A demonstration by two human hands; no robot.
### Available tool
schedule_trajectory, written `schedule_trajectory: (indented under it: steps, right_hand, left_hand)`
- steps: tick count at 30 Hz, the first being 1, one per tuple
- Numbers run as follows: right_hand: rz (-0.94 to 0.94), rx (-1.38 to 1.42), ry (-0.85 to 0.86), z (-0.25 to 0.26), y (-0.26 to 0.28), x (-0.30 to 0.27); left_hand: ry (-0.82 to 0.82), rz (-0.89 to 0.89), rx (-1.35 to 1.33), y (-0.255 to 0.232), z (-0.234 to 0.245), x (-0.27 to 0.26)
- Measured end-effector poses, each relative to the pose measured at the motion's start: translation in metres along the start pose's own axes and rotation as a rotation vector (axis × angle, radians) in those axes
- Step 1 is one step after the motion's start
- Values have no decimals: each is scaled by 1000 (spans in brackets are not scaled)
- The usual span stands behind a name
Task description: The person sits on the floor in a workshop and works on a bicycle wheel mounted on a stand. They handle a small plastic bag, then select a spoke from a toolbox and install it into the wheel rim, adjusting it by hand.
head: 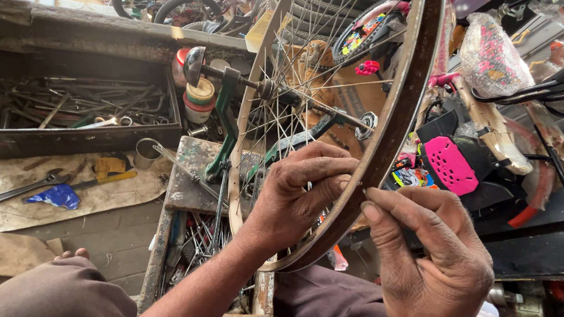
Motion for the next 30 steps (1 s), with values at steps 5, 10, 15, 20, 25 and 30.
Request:
schedule_trajectory:
  steps: [5,10,15,20,25,30]
  right_hand:
    - [55,-61,-20,-1,6,3]
    - [76,-50,16,-1,6,8]
    - [48,-45,47,1,12,12]
    - [1,-16,89,3,17,19]
    - [11,-64,184,4,14,23]
    - [-115,123,222,-1,6,23]
  left_hand:
    - [-25,-4,20,1,-1,-1]
    - [-28,-9,-19,1,-2,-2]
    - [-30,-21,-17,3,-3,-2]
    - [-38,-34,-6,6,-4,-1]
    - [-24,-52,30,7,-3,-2]
    - [30,-60,46,-1,0,0]
Point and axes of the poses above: each hand's wrist, its own x-axis towards the middle knuckle, its own z-axis out of the back of the hand, y = z × x, the point moved 4 cm from there along x, towards the middle knuckle, and after that the axes turned 9 degrees about -x, right-handed, at the moved point
